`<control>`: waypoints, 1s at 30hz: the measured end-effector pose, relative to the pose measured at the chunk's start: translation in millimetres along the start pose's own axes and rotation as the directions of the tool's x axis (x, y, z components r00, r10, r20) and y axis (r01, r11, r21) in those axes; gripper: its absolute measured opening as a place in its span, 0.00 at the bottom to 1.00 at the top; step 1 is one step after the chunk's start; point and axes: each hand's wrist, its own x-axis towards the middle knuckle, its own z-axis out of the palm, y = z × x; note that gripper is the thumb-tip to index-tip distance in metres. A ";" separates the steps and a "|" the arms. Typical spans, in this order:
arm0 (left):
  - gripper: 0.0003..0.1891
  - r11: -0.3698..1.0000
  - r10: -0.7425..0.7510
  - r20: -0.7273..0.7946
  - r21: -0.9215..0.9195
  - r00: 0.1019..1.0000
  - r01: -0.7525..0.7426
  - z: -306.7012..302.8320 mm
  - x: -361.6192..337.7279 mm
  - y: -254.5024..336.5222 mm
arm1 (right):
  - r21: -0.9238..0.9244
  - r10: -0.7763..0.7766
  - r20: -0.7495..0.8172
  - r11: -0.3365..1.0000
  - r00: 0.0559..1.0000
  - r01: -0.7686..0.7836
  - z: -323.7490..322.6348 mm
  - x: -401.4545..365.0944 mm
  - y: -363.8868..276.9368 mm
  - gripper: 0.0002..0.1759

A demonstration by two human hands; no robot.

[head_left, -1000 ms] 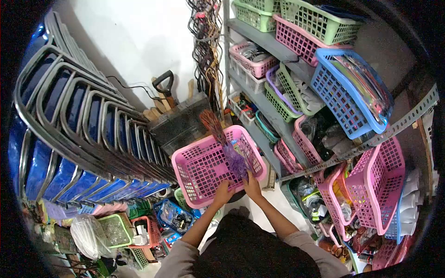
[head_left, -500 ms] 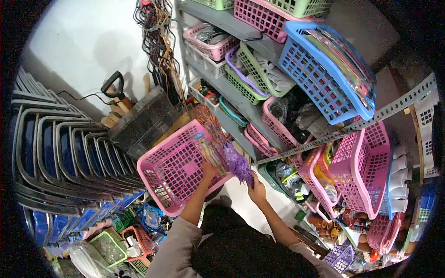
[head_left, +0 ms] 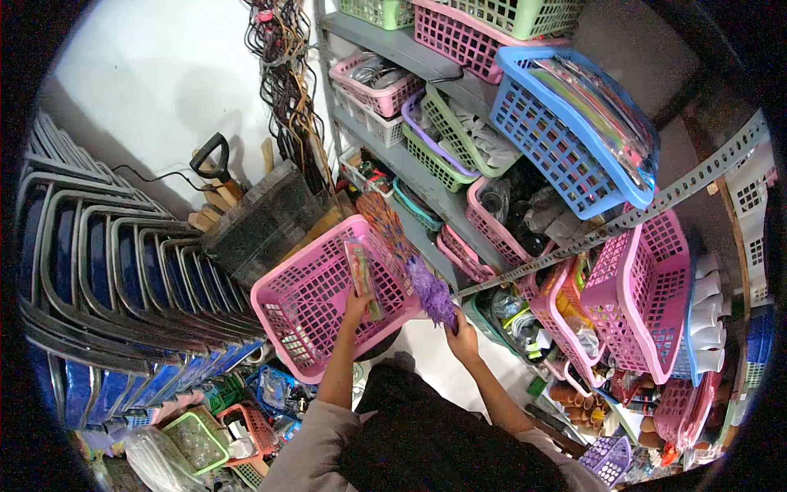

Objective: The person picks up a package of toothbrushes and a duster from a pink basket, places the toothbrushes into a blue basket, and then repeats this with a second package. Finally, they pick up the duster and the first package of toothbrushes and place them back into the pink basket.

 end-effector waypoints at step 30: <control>0.17 0.473 0.378 0.031 -0.865 0.925 -0.164 -49.1 -197.3 207.3 | -0.175 -0.590 -0.160 0.806 0.791 0.566 -109.8 13.3 -90.8 0.15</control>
